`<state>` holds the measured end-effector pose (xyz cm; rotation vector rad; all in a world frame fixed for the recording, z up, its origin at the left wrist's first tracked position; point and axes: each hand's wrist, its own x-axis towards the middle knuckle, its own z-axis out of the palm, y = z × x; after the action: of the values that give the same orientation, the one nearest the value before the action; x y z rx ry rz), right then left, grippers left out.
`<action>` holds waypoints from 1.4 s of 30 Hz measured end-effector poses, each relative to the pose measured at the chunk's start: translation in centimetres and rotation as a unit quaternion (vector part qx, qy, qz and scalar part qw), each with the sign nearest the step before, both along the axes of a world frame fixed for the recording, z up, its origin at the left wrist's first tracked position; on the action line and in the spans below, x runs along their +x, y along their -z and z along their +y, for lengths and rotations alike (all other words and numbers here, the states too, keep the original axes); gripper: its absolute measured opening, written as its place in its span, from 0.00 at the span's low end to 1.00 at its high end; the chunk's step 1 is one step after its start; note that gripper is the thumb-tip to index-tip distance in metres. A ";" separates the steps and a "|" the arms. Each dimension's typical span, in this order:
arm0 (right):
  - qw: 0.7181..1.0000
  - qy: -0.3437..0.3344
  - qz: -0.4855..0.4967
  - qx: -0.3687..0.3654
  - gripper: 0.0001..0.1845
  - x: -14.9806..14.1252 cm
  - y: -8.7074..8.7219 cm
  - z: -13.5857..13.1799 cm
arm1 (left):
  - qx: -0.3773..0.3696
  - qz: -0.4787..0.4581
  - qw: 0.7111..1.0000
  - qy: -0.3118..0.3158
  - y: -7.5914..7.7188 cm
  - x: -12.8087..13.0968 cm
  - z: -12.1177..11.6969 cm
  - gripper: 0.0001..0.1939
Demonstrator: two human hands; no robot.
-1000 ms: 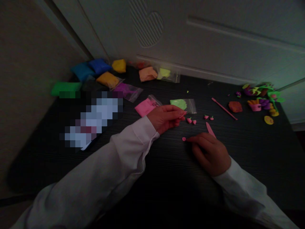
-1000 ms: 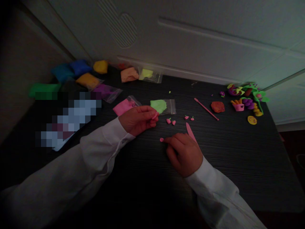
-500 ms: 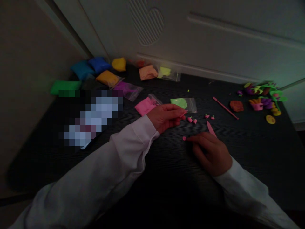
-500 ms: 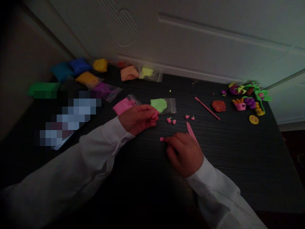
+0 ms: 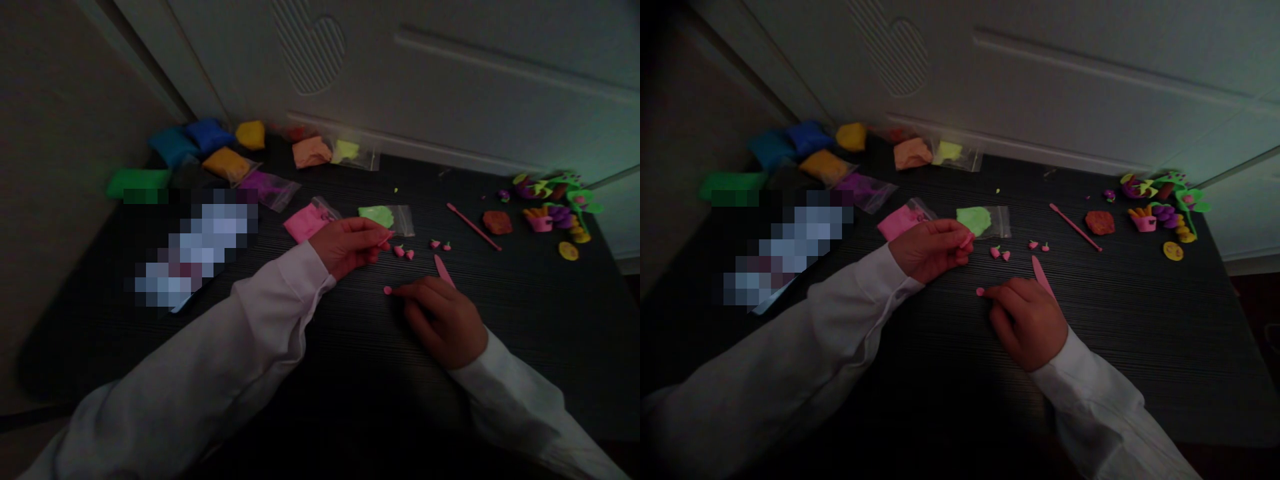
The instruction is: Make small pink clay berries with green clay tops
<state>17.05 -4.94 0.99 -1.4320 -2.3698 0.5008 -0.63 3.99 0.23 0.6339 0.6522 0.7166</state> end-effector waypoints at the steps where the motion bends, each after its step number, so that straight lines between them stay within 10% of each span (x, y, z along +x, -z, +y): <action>1: 1.000 0.000 0.002 0.001 0.13 0.0 0.0 0.0 | 0.000 0.000 1.000 0.000 0.0 0.0 0.0 0.03; 42: 1.000 -0.004 -0.007 -0.010 0.14 -0.1 -0.2 0.1 | 0.000 0.006 1.000 -0.001 -0.1 0.0 -0.1 0.04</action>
<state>17.00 -4.88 1.23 -1.4397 -2.3884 0.5190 -0.63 3.94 0.28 0.6376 0.6651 0.7148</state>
